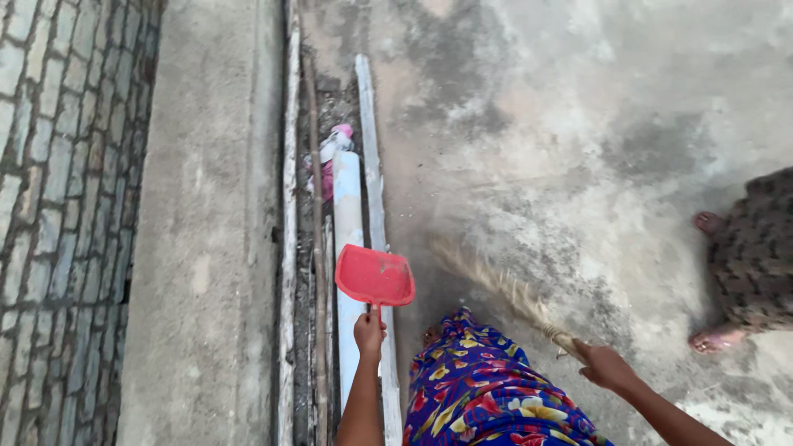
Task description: The person sweeps dirt and debris across a concrete floor using a small handheld broom and a red dustpan.
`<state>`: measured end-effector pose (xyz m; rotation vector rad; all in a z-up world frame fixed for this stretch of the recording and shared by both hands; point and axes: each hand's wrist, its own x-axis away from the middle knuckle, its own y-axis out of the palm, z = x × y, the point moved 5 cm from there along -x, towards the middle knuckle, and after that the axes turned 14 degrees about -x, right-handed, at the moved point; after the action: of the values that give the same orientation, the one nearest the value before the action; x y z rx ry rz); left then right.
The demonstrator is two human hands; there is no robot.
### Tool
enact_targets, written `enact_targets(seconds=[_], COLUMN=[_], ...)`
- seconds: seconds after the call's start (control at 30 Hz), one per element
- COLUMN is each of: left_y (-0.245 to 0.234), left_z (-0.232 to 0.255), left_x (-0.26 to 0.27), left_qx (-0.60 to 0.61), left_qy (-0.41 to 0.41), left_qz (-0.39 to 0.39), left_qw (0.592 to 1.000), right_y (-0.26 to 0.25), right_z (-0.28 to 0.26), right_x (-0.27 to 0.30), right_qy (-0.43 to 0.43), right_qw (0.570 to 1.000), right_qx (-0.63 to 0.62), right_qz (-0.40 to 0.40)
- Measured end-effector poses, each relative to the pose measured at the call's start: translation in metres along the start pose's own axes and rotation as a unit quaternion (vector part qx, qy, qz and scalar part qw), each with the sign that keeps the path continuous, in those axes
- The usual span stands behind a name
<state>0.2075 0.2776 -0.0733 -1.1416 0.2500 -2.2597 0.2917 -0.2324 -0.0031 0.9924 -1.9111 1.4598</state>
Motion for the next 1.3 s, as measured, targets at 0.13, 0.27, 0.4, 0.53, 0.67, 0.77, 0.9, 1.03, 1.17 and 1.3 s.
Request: enact_targets(seconds=[0.13, 0.27, 0.4, 0.53, 0.67, 0.77, 0.9, 1.03, 1.17, 1.3], left_y=[0.028, 0.054, 0.068, 0.076, 0.071, 0.062, 0.055, 0.054, 0.05, 0.04], left_z=[-0.003, -0.01, 0.002, -0.001, -0.01, -0.017, -0.019, -0.012, 0.018, 0.042], left_x=[0.014, 0.036, 0.044, 0.055, 0.061, 0.06, 0.05, 0.036, 0.012, -0.012], left_qx=[0.077, 0.073, 0.006, 0.008, -0.037, -0.048, -0.042, -0.046, -0.081, -0.079], left_qy=[-0.028, -0.04, 0.026, 0.036, 0.038, 0.041, 0.037, 0.008, 0.058, 0.074], left_qz=[-0.014, -0.021, -0.047, -0.062, -0.058, -0.045, -0.059, -0.076, -0.085, -0.099], left_qw=[0.997, 0.996, 0.999, 0.997, 0.997, 0.997, 0.997, 0.996, 0.991, 0.989], right_y=[-0.002, 0.015, 0.058, 0.094, 0.128, 0.151, 0.152, 0.117, 0.077, 0.059], right_z=[-0.008, -0.004, 0.006, 0.034, 0.048, 0.051, 0.027, -0.022, -0.083, -0.152], right_x=[0.001, 0.006, 0.035, 0.073, 0.105, 0.131, 0.167, 0.182, 0.142, 0.055], right_qy=[-0.007, 0.014, 0.026, 0.077, 0.14, 0.138, 0.186, 0.215, 0.255, 0.117], right_qw=[0.999, 0.996, 0.972, 0.911, 0.809, 0.698, 0.651, 0.617, 0.65, 0.726], right_qx=[0.034, -0.004, -0.164, -0.364, -0.552, -0.688, -0.719, -0.745, -0.704, -0.666], right_qz=[0.018, 0.086, 0.167, 0.179, 0.145, 0.143, 0.154, 0.136, 0.125, 0.127])
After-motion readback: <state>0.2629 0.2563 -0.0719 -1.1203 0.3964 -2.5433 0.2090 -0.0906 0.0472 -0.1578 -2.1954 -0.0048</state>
